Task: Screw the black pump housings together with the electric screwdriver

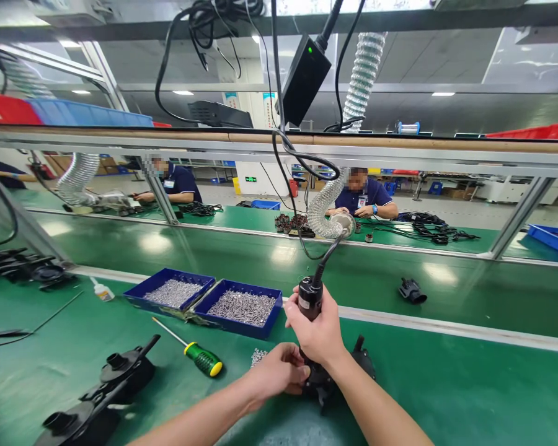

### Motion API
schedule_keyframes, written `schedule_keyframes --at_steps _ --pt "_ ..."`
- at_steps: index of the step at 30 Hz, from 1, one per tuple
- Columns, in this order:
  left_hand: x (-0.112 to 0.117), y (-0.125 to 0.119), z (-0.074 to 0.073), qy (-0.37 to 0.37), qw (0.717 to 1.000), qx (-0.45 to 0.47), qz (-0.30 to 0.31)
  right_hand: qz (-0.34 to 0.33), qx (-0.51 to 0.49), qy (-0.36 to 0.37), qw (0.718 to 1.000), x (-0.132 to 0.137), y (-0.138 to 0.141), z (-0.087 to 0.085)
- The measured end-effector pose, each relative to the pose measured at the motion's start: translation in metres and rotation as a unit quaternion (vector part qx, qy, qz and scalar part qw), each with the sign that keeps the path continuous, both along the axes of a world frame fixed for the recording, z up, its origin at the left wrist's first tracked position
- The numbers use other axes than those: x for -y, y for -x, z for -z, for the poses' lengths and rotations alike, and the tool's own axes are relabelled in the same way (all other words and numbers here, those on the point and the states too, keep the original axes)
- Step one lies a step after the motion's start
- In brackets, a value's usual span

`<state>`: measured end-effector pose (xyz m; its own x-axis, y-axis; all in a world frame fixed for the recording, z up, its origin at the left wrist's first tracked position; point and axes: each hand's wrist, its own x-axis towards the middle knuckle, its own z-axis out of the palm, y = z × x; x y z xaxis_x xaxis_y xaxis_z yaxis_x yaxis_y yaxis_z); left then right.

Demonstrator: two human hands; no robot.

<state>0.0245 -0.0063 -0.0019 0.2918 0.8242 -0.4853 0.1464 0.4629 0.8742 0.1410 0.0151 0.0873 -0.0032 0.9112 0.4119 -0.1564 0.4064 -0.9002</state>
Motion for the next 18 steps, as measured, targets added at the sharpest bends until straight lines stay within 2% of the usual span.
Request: schedule_keyframes --at_steps 3,5,8,11,14,18 --pt "0.010 -0.001 0.022 -0.167 0.979 0.113 0.013 0.009 0.003 -0.002 1.000 0.002 -0.004 -0.002" --pt "0.012 -0.001 0.034 -0.220 0.957 0.186 0.027 0.021 -0.010 -0.022 0.999 0.005 -0.007 -0.005" --pt "0.009 0.003 0.046 -0.215 0.951 0.212 0.059 0.022 -0.050 -0.065 0.996 0.014 -0.009 -0.010" --pt "0.006 0.006 0.051 -0.218 0.942 0.240 0.084 -0.015 -0.049 -0.057 0.997 0.020 -0.006 -0.010" --pt "0.010 0.005 0.050 -0.239 0.931 0.265 0.078 -0.049 -0.034 -0.022 0.998 0.020 -0.004 -0.007" --pt "0.015 0.002 0.045 -0.222 0.943 0.236 0.068 -0.091 -0.019 -0.006 0.996 0.016 -0.009 -0.007"
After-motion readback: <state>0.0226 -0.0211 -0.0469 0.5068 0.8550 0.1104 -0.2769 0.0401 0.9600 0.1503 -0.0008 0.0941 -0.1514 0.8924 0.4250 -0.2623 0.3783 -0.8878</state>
